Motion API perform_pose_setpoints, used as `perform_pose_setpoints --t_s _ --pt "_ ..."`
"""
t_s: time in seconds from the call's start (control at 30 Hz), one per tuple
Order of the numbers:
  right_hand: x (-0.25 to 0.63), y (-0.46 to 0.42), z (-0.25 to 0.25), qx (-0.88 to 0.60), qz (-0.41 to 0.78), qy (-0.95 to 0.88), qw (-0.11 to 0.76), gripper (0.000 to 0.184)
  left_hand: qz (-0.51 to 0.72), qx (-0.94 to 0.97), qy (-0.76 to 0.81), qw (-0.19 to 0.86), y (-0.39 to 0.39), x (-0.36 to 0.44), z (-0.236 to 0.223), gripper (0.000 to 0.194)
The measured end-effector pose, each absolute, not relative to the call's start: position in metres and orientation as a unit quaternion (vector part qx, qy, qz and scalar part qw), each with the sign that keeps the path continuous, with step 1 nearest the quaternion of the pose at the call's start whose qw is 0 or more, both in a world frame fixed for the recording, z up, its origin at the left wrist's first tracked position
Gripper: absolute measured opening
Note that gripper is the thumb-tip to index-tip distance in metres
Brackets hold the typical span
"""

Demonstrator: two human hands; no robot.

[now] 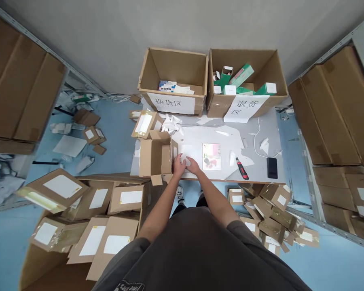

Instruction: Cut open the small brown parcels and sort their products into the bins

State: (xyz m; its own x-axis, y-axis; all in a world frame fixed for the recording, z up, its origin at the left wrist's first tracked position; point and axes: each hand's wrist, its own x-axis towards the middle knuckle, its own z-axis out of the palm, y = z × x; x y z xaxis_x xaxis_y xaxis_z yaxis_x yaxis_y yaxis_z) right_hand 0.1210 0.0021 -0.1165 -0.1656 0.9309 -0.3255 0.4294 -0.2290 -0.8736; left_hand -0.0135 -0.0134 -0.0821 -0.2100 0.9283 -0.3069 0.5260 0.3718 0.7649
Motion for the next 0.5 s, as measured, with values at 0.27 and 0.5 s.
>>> perform_pose_setpoints --t_s 0.27,0.5 --pt "0.189 -0.026 -0.107 -0.661 0.388 -0.577 0.284 0.057 0.129 0.638 0.665 0.368 -0.020 0.019 -0.084 0.054" --pt "0.280 -0.033 -0.123 -0.728 0.316 -0.584 0.170 0.070 0.098 0.530 0.669 0.512 0.002 0.100 -0.113 0.038"
